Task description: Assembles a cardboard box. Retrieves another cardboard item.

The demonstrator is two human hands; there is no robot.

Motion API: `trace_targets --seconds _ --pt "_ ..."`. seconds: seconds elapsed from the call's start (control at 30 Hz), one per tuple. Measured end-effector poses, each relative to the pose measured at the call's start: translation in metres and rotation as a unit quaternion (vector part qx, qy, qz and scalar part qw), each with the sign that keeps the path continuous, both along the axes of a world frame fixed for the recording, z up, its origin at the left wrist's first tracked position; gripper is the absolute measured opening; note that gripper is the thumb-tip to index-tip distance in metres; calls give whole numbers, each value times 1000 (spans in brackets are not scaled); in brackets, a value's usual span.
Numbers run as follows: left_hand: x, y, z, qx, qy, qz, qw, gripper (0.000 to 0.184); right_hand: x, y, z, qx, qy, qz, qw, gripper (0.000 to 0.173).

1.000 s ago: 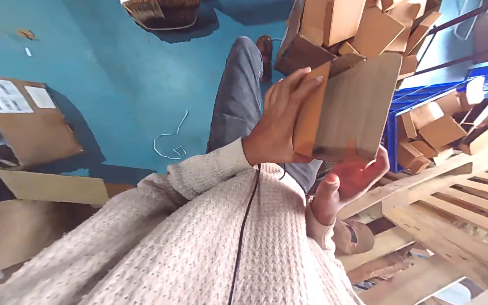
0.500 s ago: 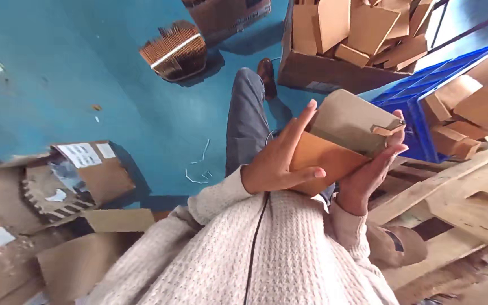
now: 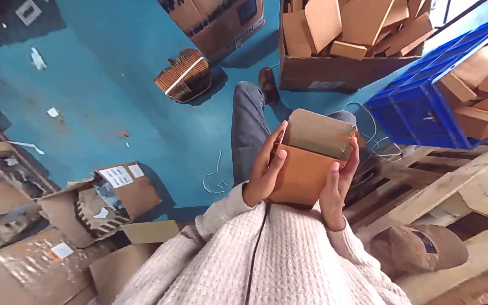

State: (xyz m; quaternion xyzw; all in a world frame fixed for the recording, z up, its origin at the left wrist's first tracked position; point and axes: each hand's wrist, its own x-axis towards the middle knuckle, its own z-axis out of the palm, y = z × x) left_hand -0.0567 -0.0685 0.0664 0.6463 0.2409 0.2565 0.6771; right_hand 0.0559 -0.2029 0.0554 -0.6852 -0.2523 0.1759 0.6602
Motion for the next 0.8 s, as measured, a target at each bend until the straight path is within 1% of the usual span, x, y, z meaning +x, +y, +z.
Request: trace_targets --seconds 0.07,0.1,0.23,0.3,0.33,0.37,0.43,0.47,0.5,0.53,0.57,0.6,0.63,0.67,0.7,0.73,0.77,0.8 --pt "-2 -4 -2 4 -13 8 1000 54 -4 -3 -2 3 -33 -13 999 78" --pt "-3 -6 -3 9 -18 14 1000 53 -4 -3 -3 8 -44 -20 999 75" --pt "0 -4 1 48 -25 29 998 51 2 -3 -5 8 -71 -6 997 35" --pt "0 -4 2 66 -22 23 997 47 3 -3 -7 -1 -59 8 998 21" --pt "-1 -4 3 67 -12 15 998 46 2 -3 -8 -11 -54 16 998 24" --pt "-2 -3 2 60 7 3 998 48 2 -5 -9 -18 -38 23 999 32" --pt "-5 -2 -5 11 35 -1 999 53 0 -8 -9 -39 4 24 999 44" --pt "-5 -2 -7 -14 45 3 999 53 1 -8 -9 -48 27 16 998 48" --pt "-4 -1 -8 -24 49 4 998 51 4 -6 -8 -51 43 4 998 47" --pt "-2 -1 -6 -19 50 6 999 48 9 -5 -7 -41 56 -11 998 43" --pt "0 -1 -4 -7 45 8 999 45 15 -5 -7 -18 62 -32 997 33" --pt "0 -1 -1 12 36 5 999 45 23 -6 -4 10 57 -37 998 15" --pt "1 -1 1 31 29 0 999 45 32 -8 1 20 40 -28 999 15" --pt "1 -1 2 46 22 -4 999 46 43 -8 8 11 23 -4 1000 34" --pt "1 -1 3 56 16 -7 998 46 54 -9 15 -7 7 29 1000 48" --pt "1 -1 3 57 13 -7 998 46 63 -10 21 -35 -6 71 997 53" --pt "0 -1 3 55 12 -7 998 45 69 -10 27 -62 -20 104 992 50" --pt "0 -1 4 53 14 -8 998 45 73 -10 31 -84 -39 117 989 43"
